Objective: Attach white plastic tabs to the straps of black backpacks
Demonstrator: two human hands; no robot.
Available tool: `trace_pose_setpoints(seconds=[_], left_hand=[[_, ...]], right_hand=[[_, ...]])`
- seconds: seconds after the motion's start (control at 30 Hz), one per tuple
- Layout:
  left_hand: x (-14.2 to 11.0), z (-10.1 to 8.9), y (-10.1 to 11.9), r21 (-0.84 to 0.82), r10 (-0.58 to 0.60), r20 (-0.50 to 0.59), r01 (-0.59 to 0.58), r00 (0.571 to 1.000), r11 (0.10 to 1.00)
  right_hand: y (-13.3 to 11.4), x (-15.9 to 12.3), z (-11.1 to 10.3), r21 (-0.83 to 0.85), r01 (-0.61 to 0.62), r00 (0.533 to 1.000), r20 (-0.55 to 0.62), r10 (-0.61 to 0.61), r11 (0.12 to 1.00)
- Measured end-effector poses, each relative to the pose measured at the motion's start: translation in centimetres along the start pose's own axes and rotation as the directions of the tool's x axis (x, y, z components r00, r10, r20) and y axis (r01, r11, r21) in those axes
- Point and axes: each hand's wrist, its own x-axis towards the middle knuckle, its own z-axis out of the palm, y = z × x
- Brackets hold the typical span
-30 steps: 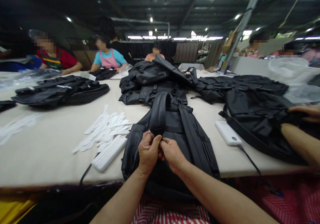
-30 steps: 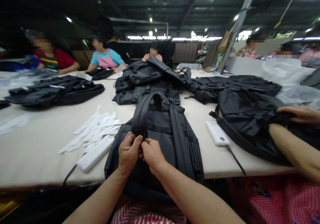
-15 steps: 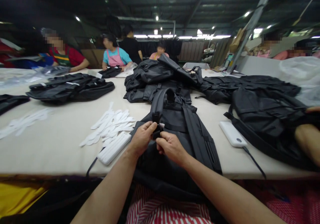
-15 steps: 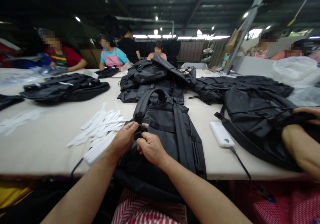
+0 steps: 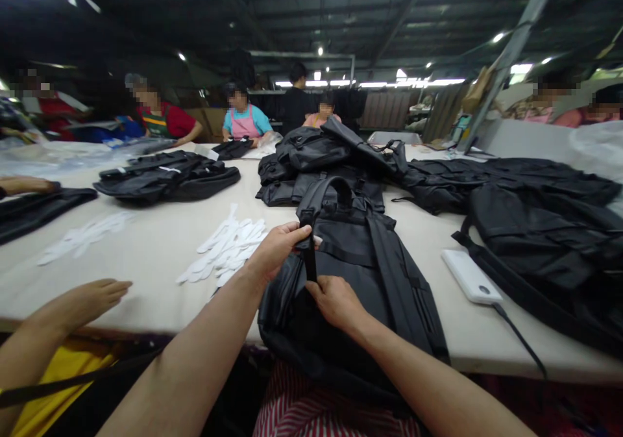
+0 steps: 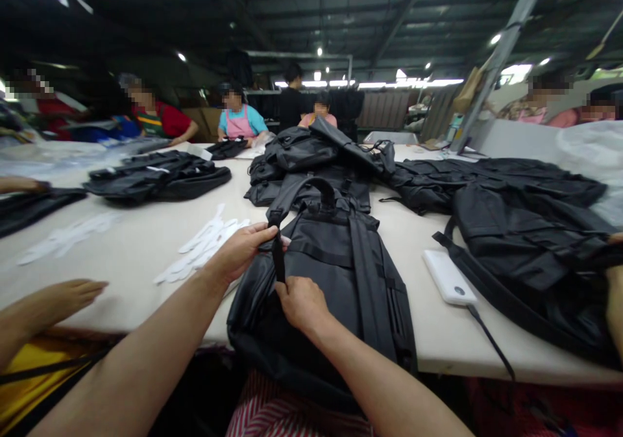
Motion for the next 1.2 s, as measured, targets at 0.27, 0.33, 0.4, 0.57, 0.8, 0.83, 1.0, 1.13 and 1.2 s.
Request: trace_pose_setpoints(seconds=[0.27,0.33,0.4,0.57,0.8,0.83,1.0,1.13,1.2], left_hand=[[1.8,-0.3,0.3,-0.019,-0.052,-0.109,0.05,0.993,0.999],[2.1,-0.1,0.7,-0.025,-0.042,-0.126,0.039,0.991,0.999],[2.1,0.3,1.1,-0.028,-0.026,-0.14,0.022,0.99,0.999],[1.6,1.0,1.8,-0.025,0.018,-0.167,-0.022,0.986,0.999],[2.2,-0.3,2.8,0.053,-0.005,-0.008,0.006,1.0,0.999],[2.4,-0.4,3.0,0.075,-0.02,0.017,0.019,1.0,0.997],[2.9,0.4,3.7,0.11,-0.037,0.102,0.025,0.994,0.994],[2.4,0.7,3.4,0.112,-0.026,0.063,0.019,0.998,0.993],[2.2,0.5,2.9,0.104,-0.021,0.06,0.015,0.998,0.994]], right_hand=[[-1.7,0.2,3.5,0.301,-0.055,0.997,0.062,0.038,0.952],[-1.2,0.4,4.1,0.312,-0.058,0.997,0.072,0.037,0.948],[-0.7,0.6,4.6,0.311,-0.061,0.996,0.08,0.037,0.948],[-0.1,1.0,4.9,0.362,-0.099,0.992,0.113,0.062,0.927],[-1.1,1.2,2.8,0.466,-0.262,0.953,0.261,0.151,0.845],[-1.3,1.2,2.6,0.471,-0.261,0.954,0.257,0.152,0.843],[-1.8,0.9,2.8,0.244,-0.095,0.994,0.078,0.078,0.965],[-1.4,0.6,3.6,0.068,-0.048,0.999,-0.013,0.049,0.997],[-1.2,0.4,3.8,0.003,-0.048,0.999,-0.006,0.048,0.999]])
